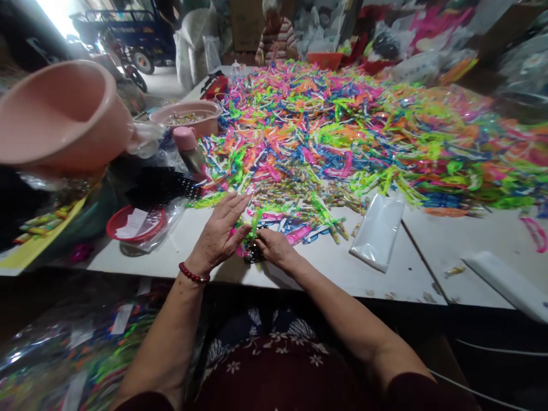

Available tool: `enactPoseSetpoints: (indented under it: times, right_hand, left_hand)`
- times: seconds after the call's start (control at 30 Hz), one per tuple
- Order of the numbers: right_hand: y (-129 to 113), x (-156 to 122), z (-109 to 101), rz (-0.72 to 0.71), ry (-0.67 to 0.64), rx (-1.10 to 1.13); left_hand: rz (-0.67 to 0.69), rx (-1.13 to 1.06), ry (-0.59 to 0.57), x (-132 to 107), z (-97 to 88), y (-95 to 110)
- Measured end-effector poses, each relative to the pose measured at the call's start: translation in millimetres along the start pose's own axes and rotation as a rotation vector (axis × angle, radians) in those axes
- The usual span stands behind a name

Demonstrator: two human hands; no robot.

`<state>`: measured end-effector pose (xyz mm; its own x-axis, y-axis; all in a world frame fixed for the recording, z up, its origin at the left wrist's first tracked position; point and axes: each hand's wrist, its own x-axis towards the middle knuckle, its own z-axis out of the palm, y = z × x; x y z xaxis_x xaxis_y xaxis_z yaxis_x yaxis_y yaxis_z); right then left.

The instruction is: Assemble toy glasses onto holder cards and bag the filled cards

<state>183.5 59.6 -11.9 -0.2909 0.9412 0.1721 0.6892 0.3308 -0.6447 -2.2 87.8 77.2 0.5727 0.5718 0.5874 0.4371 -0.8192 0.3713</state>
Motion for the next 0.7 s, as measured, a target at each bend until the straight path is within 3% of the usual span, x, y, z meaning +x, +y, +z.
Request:
enactPoseSetpoints:
  times: [0.2, 0.37, 0.43, 0.57, 0.7]
  right_hand:
    - [-9.6, 1.5, -0.3, -0.01, -0.121, -0.254]
    - [-13.3, 4.7, 17.2, 0.003, -0.085, -0.305]
    - [-8.5, 4.2, 14.0, 0.008, -0.069, -0.257]
    - [25.7, -13.1, -30.3, 0.1, 0.088, -0.15]
    - [78.9, -49.6, -96.4, 0.521, 0.366, -0.43]
  left_hand:
    - [0.007, -0.018, 0.015, 0.6, 1.8, -0.6]
    - [-0.018, -0.006, 0.023, 3.2, 4.1, 1.4]
    - [-0.038, 0.011, 0.044, 4.5, 5.4, 1.8]
    - [-0.037, 0.005, 0.072, 4.7, 6.9, 0.7]
    - [-0.026, -0.014, 0.104, 2.2, 6.5, -1.7]
